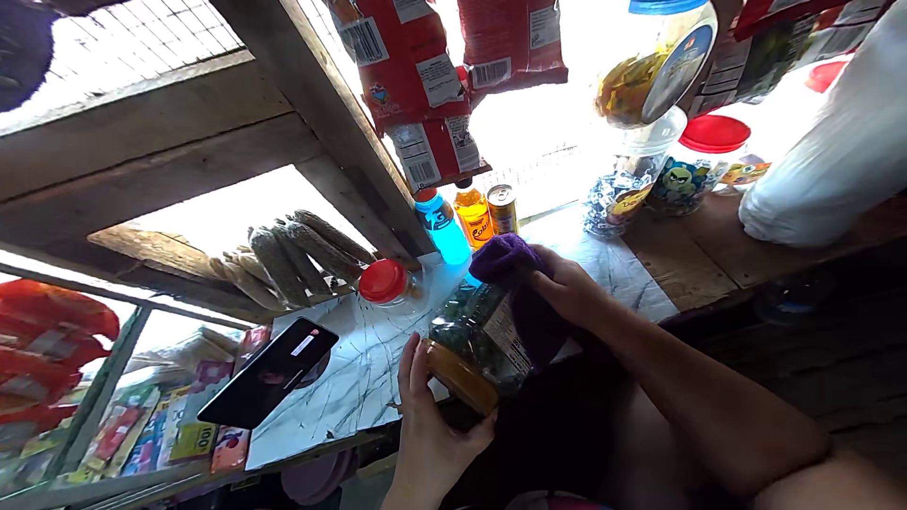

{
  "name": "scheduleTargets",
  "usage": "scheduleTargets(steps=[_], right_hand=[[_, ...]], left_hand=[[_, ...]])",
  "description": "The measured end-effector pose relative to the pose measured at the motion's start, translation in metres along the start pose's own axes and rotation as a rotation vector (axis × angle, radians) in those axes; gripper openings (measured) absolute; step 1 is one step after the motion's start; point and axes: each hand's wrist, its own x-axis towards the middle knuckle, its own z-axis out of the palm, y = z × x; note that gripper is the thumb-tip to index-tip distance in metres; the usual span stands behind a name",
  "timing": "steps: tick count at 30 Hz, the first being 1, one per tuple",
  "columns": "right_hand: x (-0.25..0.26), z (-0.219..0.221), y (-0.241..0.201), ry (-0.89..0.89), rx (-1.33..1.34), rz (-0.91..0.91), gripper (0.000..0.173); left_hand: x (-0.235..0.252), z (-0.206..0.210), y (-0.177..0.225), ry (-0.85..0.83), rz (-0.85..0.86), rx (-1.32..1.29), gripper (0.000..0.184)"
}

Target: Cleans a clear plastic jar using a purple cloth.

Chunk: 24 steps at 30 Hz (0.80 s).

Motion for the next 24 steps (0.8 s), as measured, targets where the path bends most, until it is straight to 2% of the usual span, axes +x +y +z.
scheduleTargets(steps=[4, 7, 13, 17, 24], right_hand=[[-0.004, 0.01, 0.0, 0.1, -0.066, -0.118, 0.043], [-0.014, 0.025, -0.005, 0.17, -0.239, -0.367, 0.037], [-0.049, 0.058, -0.021, 0.123, -0.409, -0.685, 0.036], [-0.043, 0.054, -0.018, 0.164, -0.401, -0.709, 0.036], [-0.024, 0.022, -0.02, 0.114, -0.376, -0.525, 0.045]], left_hand=[[0.004, 0.001, -0.001, -0.012, 0.056, 0.02, 0.119], [0.004, 0.001, 0.0, -0.021, 0.053, 0.002, 0.12], [0.004, 0.001, 0.008, 0.003, 0.049, 0.06, 0.116], [0.004, 0.001, 0.013, 0.007, 0.087, 0.038, 0.109], [0.006, 0.001, 0.018, -0.051, 0.115, 0.082, 0.105]])
